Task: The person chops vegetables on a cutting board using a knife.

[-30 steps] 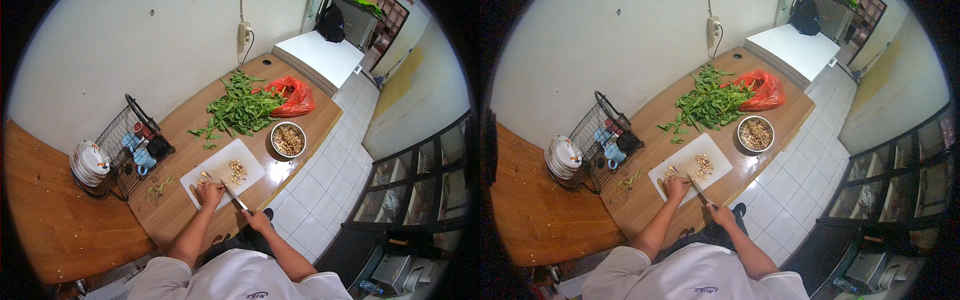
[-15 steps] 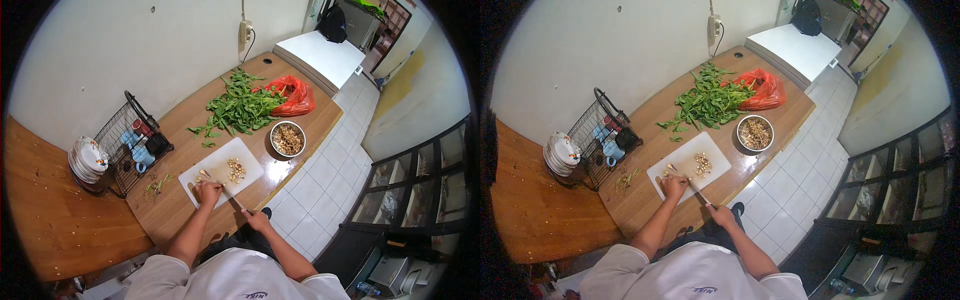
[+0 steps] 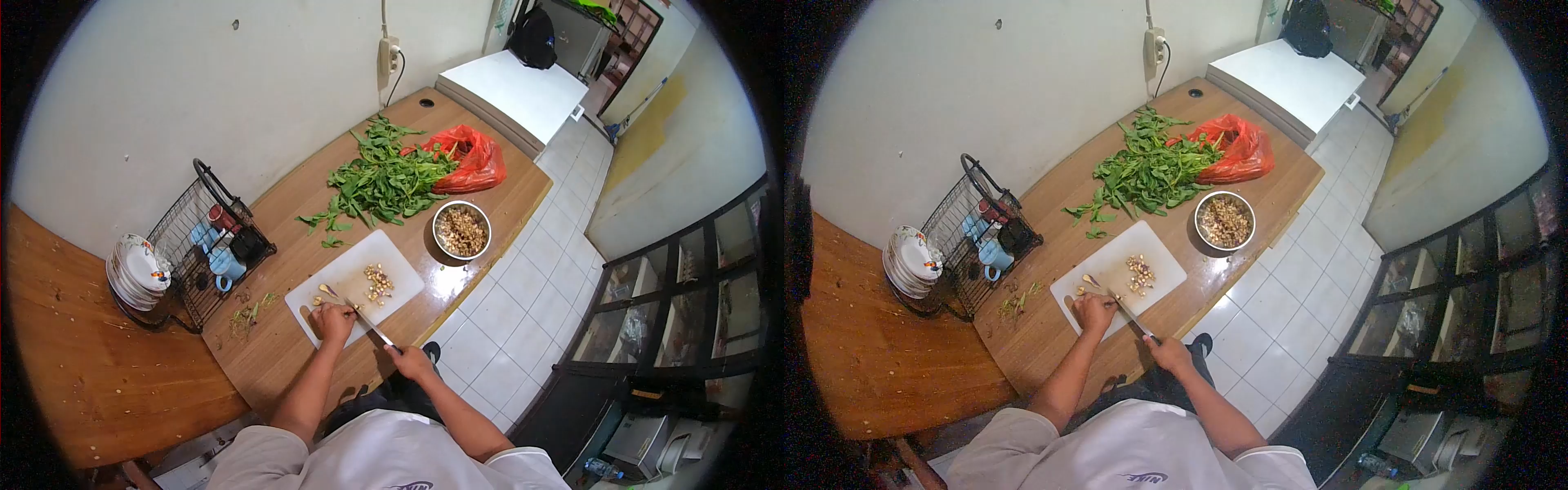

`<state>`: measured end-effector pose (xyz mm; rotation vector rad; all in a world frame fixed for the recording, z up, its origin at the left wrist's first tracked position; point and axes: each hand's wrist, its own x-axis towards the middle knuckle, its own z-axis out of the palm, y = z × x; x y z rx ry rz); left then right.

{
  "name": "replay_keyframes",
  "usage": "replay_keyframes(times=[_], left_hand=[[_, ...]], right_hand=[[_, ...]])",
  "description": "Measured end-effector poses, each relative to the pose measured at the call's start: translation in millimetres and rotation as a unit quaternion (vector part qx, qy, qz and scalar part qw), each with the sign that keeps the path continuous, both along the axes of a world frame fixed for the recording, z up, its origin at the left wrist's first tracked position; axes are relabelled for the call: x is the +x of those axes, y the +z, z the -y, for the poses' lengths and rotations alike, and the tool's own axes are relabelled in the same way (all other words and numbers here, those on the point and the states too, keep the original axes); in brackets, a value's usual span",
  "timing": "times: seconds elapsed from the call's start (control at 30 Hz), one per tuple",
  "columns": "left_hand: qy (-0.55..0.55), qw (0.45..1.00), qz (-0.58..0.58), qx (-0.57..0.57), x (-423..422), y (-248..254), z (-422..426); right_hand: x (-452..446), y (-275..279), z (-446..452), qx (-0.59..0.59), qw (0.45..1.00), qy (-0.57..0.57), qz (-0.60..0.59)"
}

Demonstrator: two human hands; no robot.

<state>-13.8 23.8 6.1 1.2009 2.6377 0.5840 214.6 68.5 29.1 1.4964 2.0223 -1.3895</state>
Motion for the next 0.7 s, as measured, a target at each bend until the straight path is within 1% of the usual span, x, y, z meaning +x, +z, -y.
replay_keyframes(times=[0.03,0.07,0.17,0.3,0.37,0.5,0.57,0.7], left_hand=[[0.005,1.000,-0.004,-0.004,0.2,-1.1,-1.0],[0.010,1.000,-0.007,-0.007,0.8,-2.1,-1.7],[0.004,1.000,-0.017,-0.006,3.4,2.3,-0.7],[-0.025,0.999,-0.038,-0.001,0.0,-9.5,2.0],[-0.030,0.999,-0.015,0.020,2.3,-10.5,3.9],[-0.028,0.999,-0.008,0.039,3.2,-17.7,5.8],[-0.020,0.999,-0.016,0.040,5.2,-14.6,5.3],[-0.010,0.999,-0.006,0.030,7.5,-4.4,4.3]], right_hand=[[-1.2,2.6,-1.5,0.000,1.000,0.002,0.001],[-3.5,0.0,-2.0,0.027,1.000,0.002,0.003],[-8.6,5.6,-6.9,0.019,1.000,0.013,0.010],[-2.2,-6.5,-2.3,0.013,1.000,0.007,0.021],[9.2,-1.6,2.1,0.014,1.000,0.002,-0.005],[28.9,-6.3,13.4,0.019,1.000,-0.009,-0.012],[34.3,-1.8,14.4,0.002,1.000,-0.014,0.018],[37.8,-6.4,8.0,-0.027,0.999,0.009,0.017]])
